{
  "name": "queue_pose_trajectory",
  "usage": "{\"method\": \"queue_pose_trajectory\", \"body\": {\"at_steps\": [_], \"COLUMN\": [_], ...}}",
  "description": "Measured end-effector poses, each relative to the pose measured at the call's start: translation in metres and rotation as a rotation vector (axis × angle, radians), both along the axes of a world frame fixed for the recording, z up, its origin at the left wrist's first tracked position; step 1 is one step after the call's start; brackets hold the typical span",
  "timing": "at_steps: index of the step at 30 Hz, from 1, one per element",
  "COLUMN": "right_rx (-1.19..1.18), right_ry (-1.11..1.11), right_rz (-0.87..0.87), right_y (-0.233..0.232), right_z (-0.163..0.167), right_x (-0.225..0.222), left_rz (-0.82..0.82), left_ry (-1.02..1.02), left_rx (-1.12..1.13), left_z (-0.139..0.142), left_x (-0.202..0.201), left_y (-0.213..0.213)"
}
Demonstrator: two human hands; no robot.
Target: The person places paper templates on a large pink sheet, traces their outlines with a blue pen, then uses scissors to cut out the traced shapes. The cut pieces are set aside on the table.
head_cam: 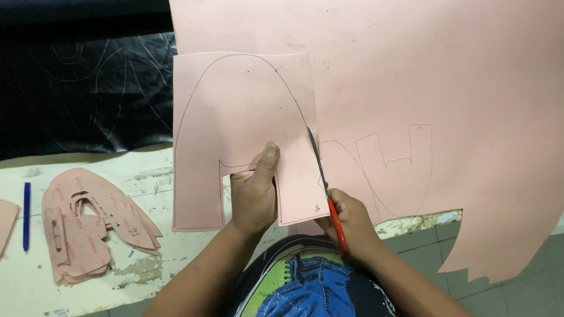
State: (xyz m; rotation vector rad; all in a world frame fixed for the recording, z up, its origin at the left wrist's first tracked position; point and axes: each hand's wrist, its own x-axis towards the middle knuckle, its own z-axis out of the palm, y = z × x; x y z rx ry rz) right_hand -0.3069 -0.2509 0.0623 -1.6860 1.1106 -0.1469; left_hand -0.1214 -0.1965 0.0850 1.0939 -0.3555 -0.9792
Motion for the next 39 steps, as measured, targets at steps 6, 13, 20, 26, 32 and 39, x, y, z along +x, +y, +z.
{"method": "queue_pose_trajectory", "body": {"at_steps": [6, 13, 20, 26, 32, 39], "right_rx": [0.085, 0.022, 0.067, 0.031, -0.017, -0.054], "right_ry": [-0.151, -0.189, -0.166, -0.143, -0.093, -0.057], "right_rz": [-0.057, -0.025, -0.062, -0.058, -0.063, -0.050], "right_y": [-0.009, -0.009, -0.007, -0.006, -0.006, -0.003], "right_z": [-0.001, 0.007, 0.006, 0.002, -0.006, -0.009], "right_x": [0.004, 0.005, 0.001, -0.002, -0.006, -0.008], "left_rz": [-0.096, -0.121, -0.107, -0.103, -0.096, -0.041], "left_ry": [0.100, 0.125, 0.145, 0.129, 0.035, -0.048], "left_rx": [0.039, 0.090, 0.056, 0.056, 0.097, 0.085], "left_z": [0.003, 0.005, 0.007, 0.007, 0.009, 0.007], "left_x": [-0.014, -0.017, -0.017, -0.015, -0.014, -0.011], "left_y": [0.006, 0.009, 0.011, 0.011, 0.011, 0.013]}}
